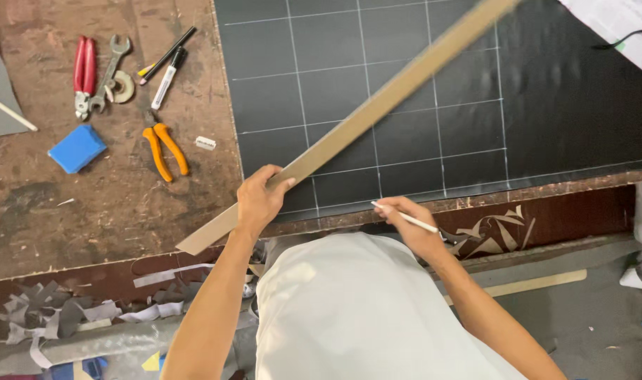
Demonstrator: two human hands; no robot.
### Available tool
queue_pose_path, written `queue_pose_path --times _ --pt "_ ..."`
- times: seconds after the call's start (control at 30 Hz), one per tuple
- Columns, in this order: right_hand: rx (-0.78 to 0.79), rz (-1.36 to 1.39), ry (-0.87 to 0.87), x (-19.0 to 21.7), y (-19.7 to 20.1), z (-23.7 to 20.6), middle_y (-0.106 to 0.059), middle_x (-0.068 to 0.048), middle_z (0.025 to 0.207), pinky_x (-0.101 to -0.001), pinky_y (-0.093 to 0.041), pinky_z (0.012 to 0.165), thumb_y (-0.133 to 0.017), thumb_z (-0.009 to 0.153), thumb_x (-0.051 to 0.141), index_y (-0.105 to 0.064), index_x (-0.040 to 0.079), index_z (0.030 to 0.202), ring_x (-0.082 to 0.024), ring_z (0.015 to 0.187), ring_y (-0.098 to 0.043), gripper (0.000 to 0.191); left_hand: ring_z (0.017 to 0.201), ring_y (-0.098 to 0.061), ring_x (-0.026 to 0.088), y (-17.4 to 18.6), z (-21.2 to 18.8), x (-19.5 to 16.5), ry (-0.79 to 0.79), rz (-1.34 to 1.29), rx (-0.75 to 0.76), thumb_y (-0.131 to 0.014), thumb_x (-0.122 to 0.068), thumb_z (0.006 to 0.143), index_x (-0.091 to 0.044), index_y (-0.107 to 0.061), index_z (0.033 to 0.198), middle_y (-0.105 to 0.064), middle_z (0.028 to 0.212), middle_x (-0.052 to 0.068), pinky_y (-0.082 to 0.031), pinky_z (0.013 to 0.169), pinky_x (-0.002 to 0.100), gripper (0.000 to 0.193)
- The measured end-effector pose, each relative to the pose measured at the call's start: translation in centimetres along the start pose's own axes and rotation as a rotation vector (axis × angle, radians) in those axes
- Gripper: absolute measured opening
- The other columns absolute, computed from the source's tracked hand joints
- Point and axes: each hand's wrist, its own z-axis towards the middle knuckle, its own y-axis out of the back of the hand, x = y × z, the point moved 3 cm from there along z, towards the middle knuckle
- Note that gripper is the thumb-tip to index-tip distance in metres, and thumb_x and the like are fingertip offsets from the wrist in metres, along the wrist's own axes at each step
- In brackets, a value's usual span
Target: The person uses a metal ruler and a white marker to draw a series of straight lines on a large black sheet, forming a grid. They then switch to a long wooden straightedge to draw additional parallel lines across the sheet. Finally, they write labels on the sheet and place a measuring tape on it.
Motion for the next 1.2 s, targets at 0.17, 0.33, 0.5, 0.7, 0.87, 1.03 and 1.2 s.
queue_pose_path --times 0.17,0.33,0.5,0.7,0.87,1.03,1.2 --pt "0.006 -0.298 0.051 0.8 -4.0 2.0 -0.076 -0.006 0.1 -0.0265 -0.053 0.077 -0.069 0.095 0.016 -0.073 0.008 0.116 -0.013 0.089 -0.069 0.023 0.089 -0.074 0.032 -0.8 0.5 1.8 0.178 -0.024 -0.08 -0.081 -0.033 0.084 -0.011 -0.075 0.106 -0.077 0.095 0.014 -0.055 0.08 0.04 0.032" --pt "-0.019 -0.437 0.216 2.6 -5.9 3.3 -0.07 -0.006 0.089 -0.0312 -0.05 0.07 -0.07 0.093 0.015 -0.076 0.009 0.116 -0.016 0.077 -0.062 0.024 0.088 -0.074 0.032 -1.3 0.9 3.2 0.199 -0.016 -0.057 -0.08 -0.037 0.084 -0.012 -0.074 0.107 -0.077 0.093 0.012 -0.055 0.08 0.042 0.034" --pt "0.029 -0.55 0.153 2.6 -6.5 2.9 -0.071 -0.005 0.088 -0.0325 -0.05 0.071 -0.071 0.093 0.017 -0.078 0.009 0.106 -0.018 0.079 -0.064 0.016 0.088 -0.074 0.032 -1.7 1.1 4.0 0.219 0.021 -0.046 -0.08 -0.039 0.083 -0.013 -0.074 0.105 -0.078 0.094 0.012 -0.055 0.08 0.043 0.035" --pt "0.031 -0.544 0.24 2.9 -7.3 3.9 -0.07 -0.008 0.085 -0.0347 -0.052 0.069 -0.07 0.092 0.016 -0.075 0.009 0.108 -0.023 0.077 -0.066 0.018 0.087 -0.073 0.032 -1.8 1.1 3.7 0.193 0.048 -0.081 -0.081 -0.04 0.083 -0.012 -0.074 0.105 -0.077 0.094 0.012 -0.055 0.078 0.043 0.036" --pt "-0.171 -0.537 0.288 3.2 -6.3 3.6 -0.071 -0.009 0.094 -0.0348 -0.055 0.071 -0.067 0.094 0.014 -0.072 0.008 0.108 -0.023 0.08 -0.069 0.016 0.085 -0.074 0.03 -1.7 0.9 3.4 0.248 0.039 -0.041 -0.08 -0.04 0.083 -0.013 -0.074 0.104 -0.077 0.091 0.011 -0.055 0.078 0.042 0.035" --pt "0.012 -0.663 0.465 3.1 -6.7 2.8 -0.074 -0.007 0.093 -0.0396 -0.053 0.075 -0.072 0.088 0.013 -0.076 0.011 0.104 -0.028 0.085 -0.068 0.016 0.085 -0.073 0.031 -1.7 1.2 3.4 0.233 0.065 -0.042 -0.08 -0.041 0.084 -0.014 -0.074 0.104 -0.077 0.091 0.011 -0.055 0.078 0.043 0.035" --pt "-0.066 -0.693 0.349 2.7 -5.7 3.2 -0.072 -0.008 0.088 -0.0403 -0.054 0.075 -0.07 0.089 0.013 -0.074 0.009 0.102 -0.028 0.084 -0.068 0.013 0.086 -0.073 0.033 -1.6 0.9 3.2 0.166 0.07 -0.103 -0.081 -0.04 0.083 -0.012 -0.074 0.103 -0.077 0.092 0.012 -0.055 0.077 0.044 0.035"
